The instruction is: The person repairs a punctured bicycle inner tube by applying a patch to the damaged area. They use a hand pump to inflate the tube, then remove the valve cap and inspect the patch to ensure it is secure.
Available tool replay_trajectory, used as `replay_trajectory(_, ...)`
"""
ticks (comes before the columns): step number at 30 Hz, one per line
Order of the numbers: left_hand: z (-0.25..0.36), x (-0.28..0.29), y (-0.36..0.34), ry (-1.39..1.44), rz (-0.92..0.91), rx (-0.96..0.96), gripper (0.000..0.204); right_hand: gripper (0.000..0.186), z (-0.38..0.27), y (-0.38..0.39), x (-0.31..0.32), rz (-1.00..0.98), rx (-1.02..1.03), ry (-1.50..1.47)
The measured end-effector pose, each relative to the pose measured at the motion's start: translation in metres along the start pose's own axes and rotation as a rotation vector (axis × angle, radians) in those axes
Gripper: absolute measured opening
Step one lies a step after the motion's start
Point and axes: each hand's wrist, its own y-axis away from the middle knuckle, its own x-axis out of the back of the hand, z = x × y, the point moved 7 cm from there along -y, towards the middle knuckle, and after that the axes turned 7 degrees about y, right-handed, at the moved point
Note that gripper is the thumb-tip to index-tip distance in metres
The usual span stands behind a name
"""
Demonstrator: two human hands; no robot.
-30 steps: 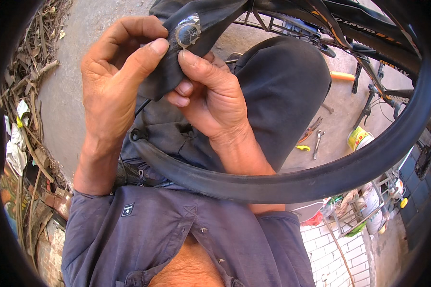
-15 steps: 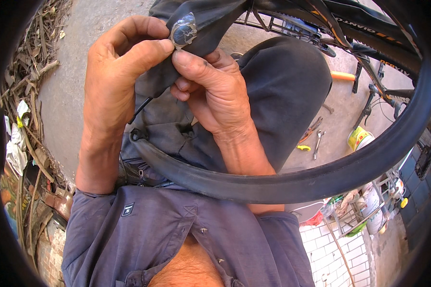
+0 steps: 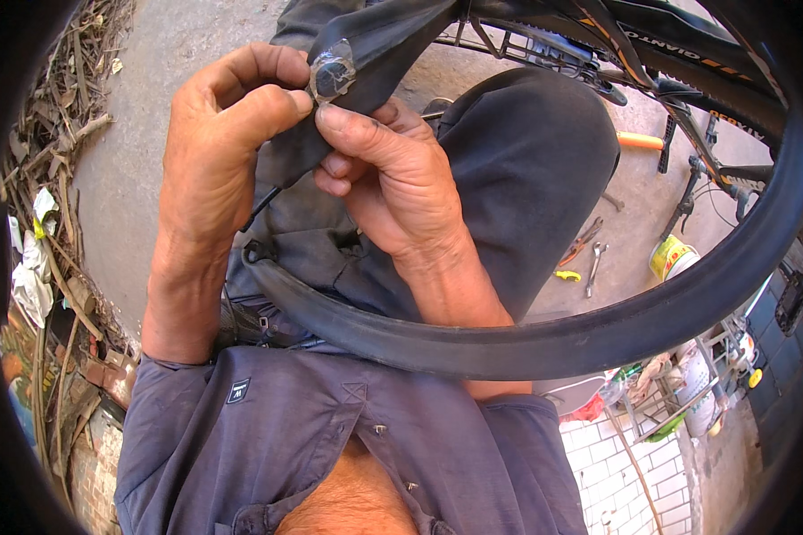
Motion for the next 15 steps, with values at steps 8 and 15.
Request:
replay_trajectory(8,-0.0020,0.0084,0.0007,-0.047,0.043,-0.008,0.027,0.007,0.0011,-0.0001,-0.0044,-0.006,-0.028,-0.060)
replay_trajectory(15,-0.0004,0.0066,0.0009,-0.034,-0.008,0.059,0.024,0.010,0.0009,-0.0007,-0.0047,-0.011,-0.026,-0.056)
